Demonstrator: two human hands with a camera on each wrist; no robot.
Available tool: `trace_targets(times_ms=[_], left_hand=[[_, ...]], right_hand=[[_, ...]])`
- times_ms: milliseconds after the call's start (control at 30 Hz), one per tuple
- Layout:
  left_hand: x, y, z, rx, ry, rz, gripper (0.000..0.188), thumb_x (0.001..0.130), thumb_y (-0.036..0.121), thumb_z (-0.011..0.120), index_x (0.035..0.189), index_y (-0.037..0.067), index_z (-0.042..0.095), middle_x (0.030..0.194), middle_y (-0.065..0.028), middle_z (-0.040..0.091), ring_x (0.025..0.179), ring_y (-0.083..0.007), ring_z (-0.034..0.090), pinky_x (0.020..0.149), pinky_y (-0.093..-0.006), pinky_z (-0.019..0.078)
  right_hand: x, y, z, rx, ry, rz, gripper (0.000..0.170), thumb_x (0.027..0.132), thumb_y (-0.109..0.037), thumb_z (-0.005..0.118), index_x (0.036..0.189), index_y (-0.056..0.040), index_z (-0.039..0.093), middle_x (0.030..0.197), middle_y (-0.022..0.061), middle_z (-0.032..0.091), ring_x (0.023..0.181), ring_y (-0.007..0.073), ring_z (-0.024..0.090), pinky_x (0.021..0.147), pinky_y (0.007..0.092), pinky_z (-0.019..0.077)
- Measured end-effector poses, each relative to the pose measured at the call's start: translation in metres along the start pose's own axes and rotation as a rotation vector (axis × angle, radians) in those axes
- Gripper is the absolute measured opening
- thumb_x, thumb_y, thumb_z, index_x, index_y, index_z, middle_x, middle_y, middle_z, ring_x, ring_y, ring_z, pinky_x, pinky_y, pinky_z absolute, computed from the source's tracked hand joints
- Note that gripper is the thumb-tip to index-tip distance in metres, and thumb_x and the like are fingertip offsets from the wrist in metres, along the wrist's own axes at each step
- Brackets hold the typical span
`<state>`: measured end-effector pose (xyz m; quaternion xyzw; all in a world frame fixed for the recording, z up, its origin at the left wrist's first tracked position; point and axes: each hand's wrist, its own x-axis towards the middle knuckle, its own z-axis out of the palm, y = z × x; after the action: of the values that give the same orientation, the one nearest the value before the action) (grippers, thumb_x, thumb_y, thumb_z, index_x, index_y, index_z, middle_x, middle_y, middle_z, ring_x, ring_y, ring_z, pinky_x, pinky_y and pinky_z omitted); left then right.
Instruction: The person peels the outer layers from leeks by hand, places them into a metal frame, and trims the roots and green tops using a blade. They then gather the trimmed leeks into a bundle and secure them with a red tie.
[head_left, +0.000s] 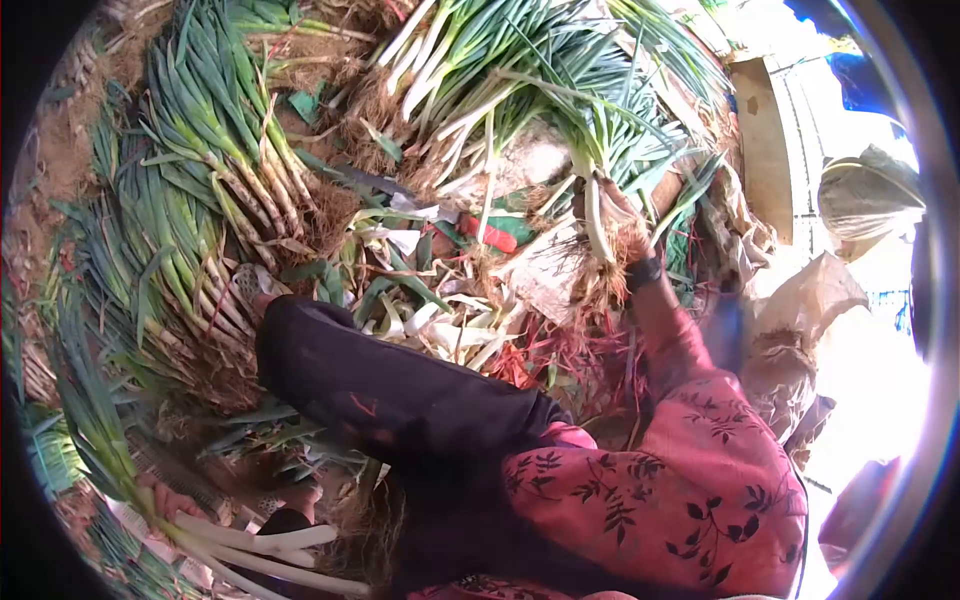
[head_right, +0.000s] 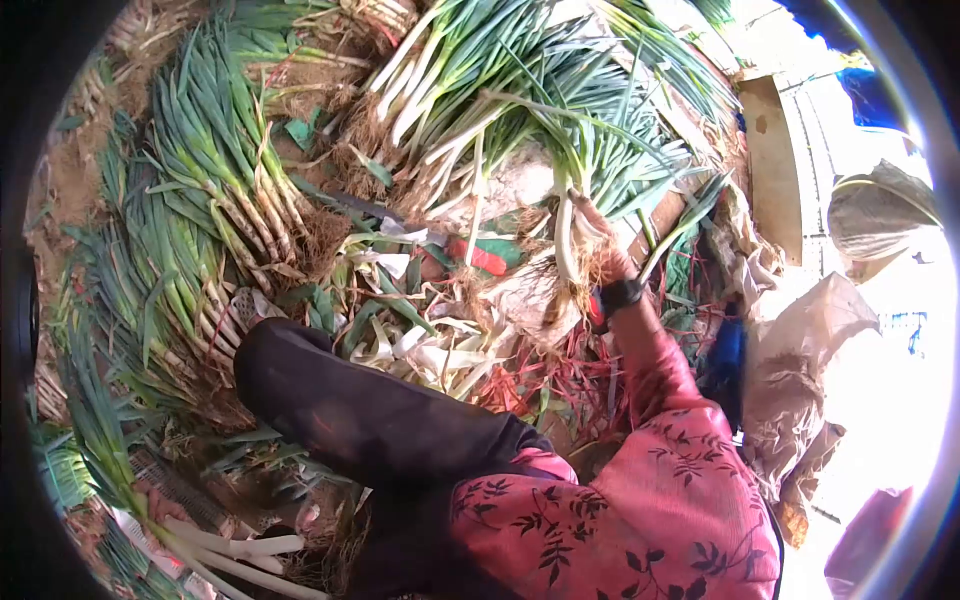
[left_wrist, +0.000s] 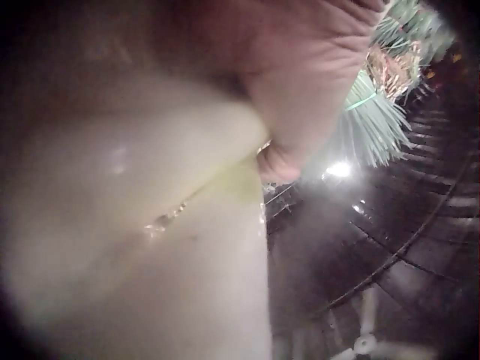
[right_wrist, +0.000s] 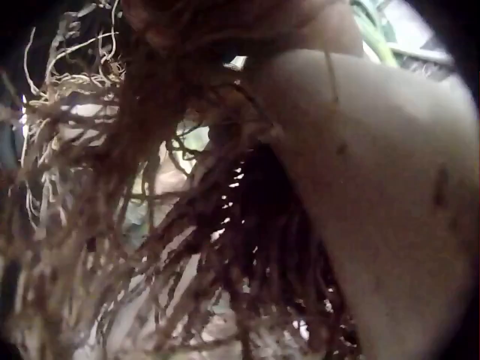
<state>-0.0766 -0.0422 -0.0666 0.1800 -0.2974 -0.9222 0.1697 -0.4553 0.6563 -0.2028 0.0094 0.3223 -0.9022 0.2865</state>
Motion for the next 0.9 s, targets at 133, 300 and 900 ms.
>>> trace_targets(times_ms=[133,300,900], left_hand=[[0.013,-0.009,0.010,-0.077,-0.137,-0.088,0.027,0.091,0.007,0.052,0.115,-0.004,0.048,0.086,-0.0078,0.051,0.071,-0.0175,0.052,0.063,-0.0283,0.0467],[0.003,-0.035,0.068,-0.361,-0.228,-0.057,0.033,0.092,0.007,0.052,0.120,-0.001,0.038,0.083,-0.0023,0.041,0.067,-0.0097,0.043,0.057,-0.0218,0.0408],[0.012,-0.156,-0.114,-0.176,0.324,0.186,0.058,0.078,0.031,0.072,0.127,0.008,0.051,0.115,-0.0108,0.066,0.075,-0.0176,0.060,0.068,-0.0358,0.0518]], right_hand=[[-0.014,0.090,0.008,0.215,0.075,0.087,0.035,0.101,-0.029,0.047,0.125,-0.0043,0.054,0.101,0.0081,0.063,0.088,0.0186,0.063,0.075,0.0308,0.0556],[-0.002,0.123,0.106,-0.294,0.056,0.239,0.034,0.098,-0.029,0.051,0.121,-0.0051,0.056,0.098,0.0073,0.063,0.085,0.0182,0.063,0.072,0.0301,0.0558],[0.056,0.231,0.415,-0.790,-0.278,0.378,0.033,0.091,-0.032,0.064,0.113,-0.0070,0.061,0.093,0.0042,0.063,0.077,0.0159,0.063,0.064,0.0267,0.0559]])
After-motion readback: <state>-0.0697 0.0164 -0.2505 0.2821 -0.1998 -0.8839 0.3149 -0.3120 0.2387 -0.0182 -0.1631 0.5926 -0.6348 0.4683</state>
